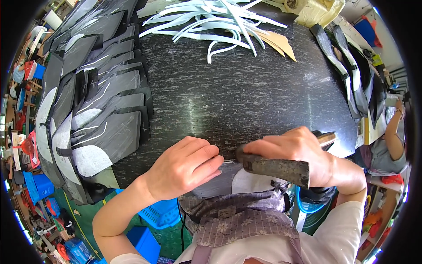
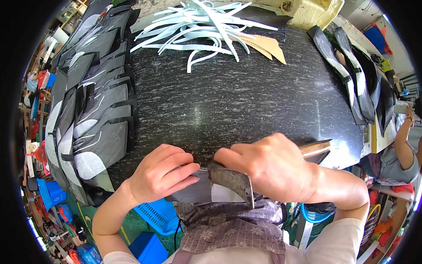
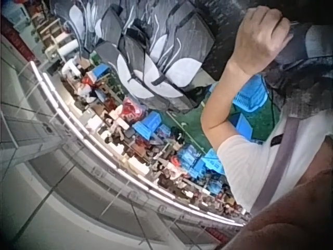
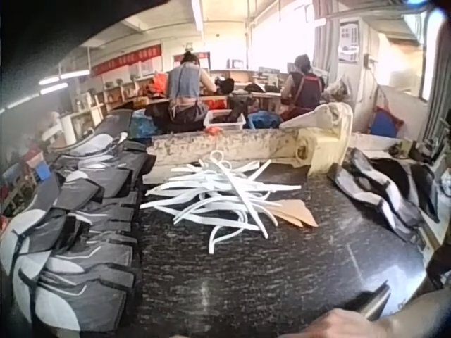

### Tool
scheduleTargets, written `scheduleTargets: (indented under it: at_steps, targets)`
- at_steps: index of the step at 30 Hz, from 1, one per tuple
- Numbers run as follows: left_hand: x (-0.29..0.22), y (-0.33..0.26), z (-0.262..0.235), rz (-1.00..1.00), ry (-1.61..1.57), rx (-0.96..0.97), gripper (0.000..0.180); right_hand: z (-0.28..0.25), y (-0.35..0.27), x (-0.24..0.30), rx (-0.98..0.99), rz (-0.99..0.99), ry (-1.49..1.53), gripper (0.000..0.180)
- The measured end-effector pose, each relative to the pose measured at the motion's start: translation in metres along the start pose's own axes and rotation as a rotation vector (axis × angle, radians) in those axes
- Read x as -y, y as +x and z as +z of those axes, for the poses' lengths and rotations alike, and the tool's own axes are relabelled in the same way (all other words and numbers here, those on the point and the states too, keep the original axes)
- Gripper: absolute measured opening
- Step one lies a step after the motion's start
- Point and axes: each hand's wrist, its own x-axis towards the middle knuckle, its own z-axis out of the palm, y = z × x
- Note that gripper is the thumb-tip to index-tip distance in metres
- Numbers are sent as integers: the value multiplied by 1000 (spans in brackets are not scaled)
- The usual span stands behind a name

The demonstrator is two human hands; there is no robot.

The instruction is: Flattening shoe upper components using a hammer and applying strips to material pieces.

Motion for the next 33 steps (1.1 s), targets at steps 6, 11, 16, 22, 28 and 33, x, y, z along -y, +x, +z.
scheduleTargets:
  at_steps: [6,11,16,22,28,33]
  targets:
    - [-6,-7,2,130,201,22,29,4,10,7,29,-54,-35,15]
    - [-10,-9,-2,182,331,124,34,6,9,16,74,-58,-87,13]
    - [-12,-11,-11,25,177,71,29,5,12,6,-4,-25,39,14]
    - [-19,-13,-14,-131,243,68,35,8,19,7,69,-9,72,16]
    - [-18,-23,-13,-387,74,-75,30,12,20,9,-7,-71,-15,18]
    - [-21,-26,-7,-368,104,-127,31,12,25,14,51,-115,-49,17]
